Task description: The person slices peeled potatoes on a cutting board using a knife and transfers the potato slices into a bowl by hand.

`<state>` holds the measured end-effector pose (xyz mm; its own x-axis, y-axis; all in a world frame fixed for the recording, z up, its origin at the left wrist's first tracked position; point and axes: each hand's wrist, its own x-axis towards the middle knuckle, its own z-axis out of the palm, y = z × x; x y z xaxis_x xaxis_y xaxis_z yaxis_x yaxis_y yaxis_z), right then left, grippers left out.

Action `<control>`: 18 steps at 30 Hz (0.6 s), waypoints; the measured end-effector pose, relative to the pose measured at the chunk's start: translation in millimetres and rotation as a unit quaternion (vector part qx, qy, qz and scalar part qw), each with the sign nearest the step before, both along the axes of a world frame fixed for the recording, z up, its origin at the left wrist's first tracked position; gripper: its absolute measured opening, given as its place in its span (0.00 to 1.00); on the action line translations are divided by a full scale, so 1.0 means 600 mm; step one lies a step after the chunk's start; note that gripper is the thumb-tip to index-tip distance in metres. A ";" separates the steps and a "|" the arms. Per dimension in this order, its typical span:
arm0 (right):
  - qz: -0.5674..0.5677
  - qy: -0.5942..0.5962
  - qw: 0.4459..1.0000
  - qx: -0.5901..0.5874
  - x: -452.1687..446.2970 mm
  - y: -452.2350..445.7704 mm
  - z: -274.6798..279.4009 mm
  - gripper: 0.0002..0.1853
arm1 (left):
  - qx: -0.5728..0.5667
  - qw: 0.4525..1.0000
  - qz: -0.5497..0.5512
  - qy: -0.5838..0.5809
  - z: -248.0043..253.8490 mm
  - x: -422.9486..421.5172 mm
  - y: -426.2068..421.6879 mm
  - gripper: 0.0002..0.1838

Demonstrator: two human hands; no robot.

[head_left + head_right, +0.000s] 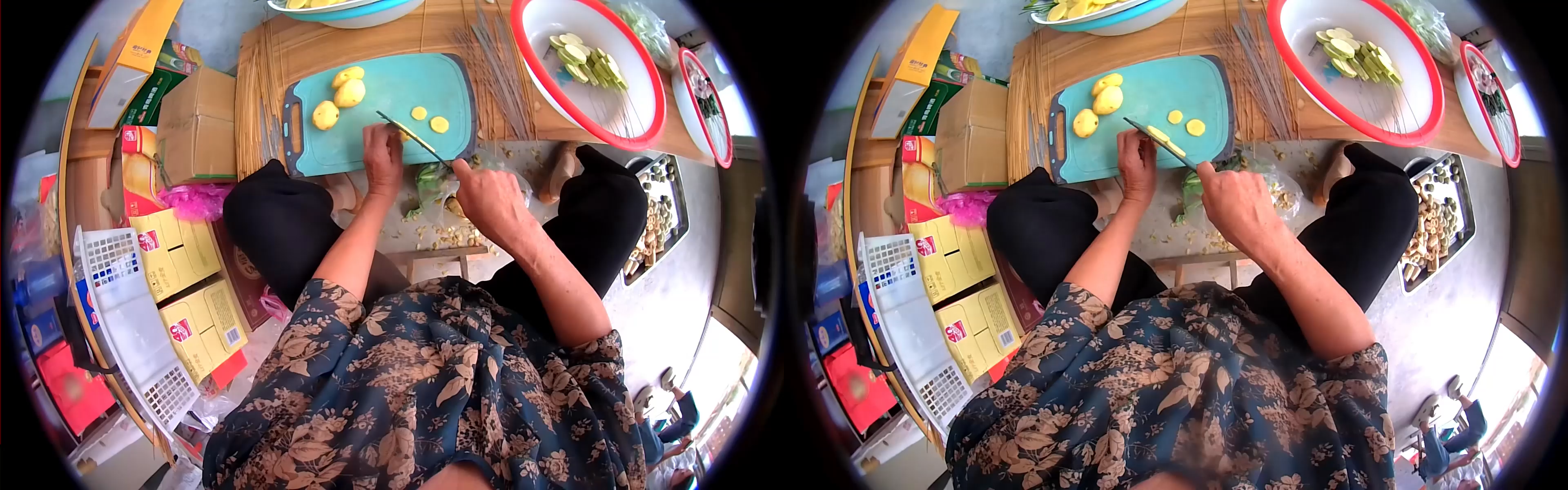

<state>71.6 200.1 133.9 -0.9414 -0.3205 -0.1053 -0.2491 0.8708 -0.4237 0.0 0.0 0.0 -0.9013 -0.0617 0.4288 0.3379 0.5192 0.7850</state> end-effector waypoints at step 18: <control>0.010 0.006 1.000 0.008 -0.046 -0.028 -0.031 0.04 | -0.031 0.998 0.004 0.052 -0.003 -0.004 0.001 0.07</control>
